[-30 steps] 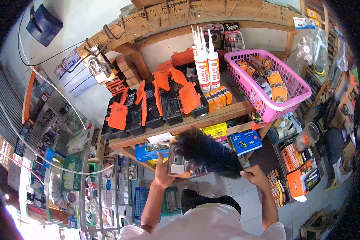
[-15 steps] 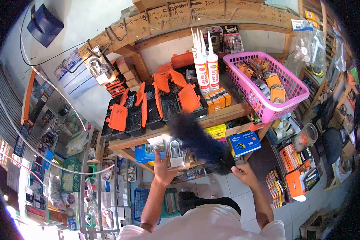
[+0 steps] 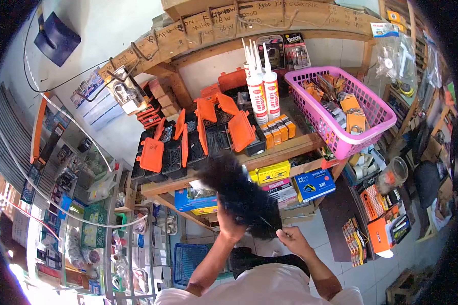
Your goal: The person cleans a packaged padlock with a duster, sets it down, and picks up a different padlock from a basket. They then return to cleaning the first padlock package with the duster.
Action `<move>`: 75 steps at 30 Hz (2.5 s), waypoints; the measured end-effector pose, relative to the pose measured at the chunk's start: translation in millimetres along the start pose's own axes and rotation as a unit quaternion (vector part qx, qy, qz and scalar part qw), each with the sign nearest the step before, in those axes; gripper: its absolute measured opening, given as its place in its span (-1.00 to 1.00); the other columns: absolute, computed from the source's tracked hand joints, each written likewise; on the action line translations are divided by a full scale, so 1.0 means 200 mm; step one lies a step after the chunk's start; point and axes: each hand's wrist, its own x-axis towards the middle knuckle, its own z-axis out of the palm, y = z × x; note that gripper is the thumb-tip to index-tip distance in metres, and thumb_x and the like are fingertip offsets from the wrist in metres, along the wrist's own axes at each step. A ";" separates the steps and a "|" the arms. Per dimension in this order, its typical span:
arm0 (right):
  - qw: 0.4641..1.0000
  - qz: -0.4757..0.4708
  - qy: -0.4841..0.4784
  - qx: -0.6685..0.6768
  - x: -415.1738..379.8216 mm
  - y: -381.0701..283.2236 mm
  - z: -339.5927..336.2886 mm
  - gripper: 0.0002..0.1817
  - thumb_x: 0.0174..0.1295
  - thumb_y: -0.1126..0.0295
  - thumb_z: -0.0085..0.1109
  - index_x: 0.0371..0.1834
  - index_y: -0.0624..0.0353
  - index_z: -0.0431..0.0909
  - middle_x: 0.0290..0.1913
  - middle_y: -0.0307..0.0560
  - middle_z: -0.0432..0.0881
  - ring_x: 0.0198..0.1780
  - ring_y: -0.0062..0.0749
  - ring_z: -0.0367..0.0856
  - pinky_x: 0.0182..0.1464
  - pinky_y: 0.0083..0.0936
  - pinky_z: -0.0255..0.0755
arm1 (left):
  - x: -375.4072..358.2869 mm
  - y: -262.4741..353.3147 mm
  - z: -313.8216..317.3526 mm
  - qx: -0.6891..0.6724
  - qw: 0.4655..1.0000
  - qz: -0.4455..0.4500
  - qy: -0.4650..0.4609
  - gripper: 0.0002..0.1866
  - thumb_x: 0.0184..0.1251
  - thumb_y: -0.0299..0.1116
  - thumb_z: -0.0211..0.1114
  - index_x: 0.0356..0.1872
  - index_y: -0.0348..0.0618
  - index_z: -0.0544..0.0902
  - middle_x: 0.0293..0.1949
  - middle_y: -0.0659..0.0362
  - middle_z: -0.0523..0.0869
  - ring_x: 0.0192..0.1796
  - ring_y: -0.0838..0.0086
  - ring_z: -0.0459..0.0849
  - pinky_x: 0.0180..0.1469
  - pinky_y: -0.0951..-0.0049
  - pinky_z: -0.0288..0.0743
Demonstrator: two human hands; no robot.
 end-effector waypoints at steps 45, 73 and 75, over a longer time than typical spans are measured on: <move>0.998 -0.006 0.054 0.020 -0.09 -0.04 0.11 -0.49 0.42 0.13 0.07 -0.66 0.24 0.40 -0.69 -0.35 0.35 -0.58 -0.68 0.24 -0.53 -0.51 0.16 | 0.07 -0.01 0.03 -0.003 0.978 0.208 0.010 -0.33 0.43 0.21 -0.13 0.37 -0.03 0.37 0.33 0.10 0.44 0.32 0.11 0.41 0.43 0.01 0.14; 0.999 0.025 0.022 0.002 0.12 -0.16 0.08 -0.37 0.42 -0.08 -0.01 -0.62 0.29 0.46 -0.65 -0.29 0.41 -0.53 -0.61 0.35 -0.47 -0.44 0.29 | 0.21 0.16 0.10 0.012 0.977 0.211 0.028 -0.26 0.36 0.34 -0.10 0.32 -0.01 0.42 0.23 0.06 0.53 0.21 0.09 0.51 0.32 0.03 0.31; 1.000 0.012 -0.011 -0.027 0.14 -0.17 0.07 -0.36 0.42 -0.08 -0.01 -0.62 0.30 0.47 -0.66 -0.27 0.42 -0.54 -0.60 0.36 -0.47 -0.43 0.29 | 0.24 0.17 0.05 0.008 0.979 0.191 -0.069 -0.21 0.36 0.36 -0.17 0.35 -0.07 0.37 0.25 0.05 0.51 0.25 0.10 0.48 0.35 0.03 0.28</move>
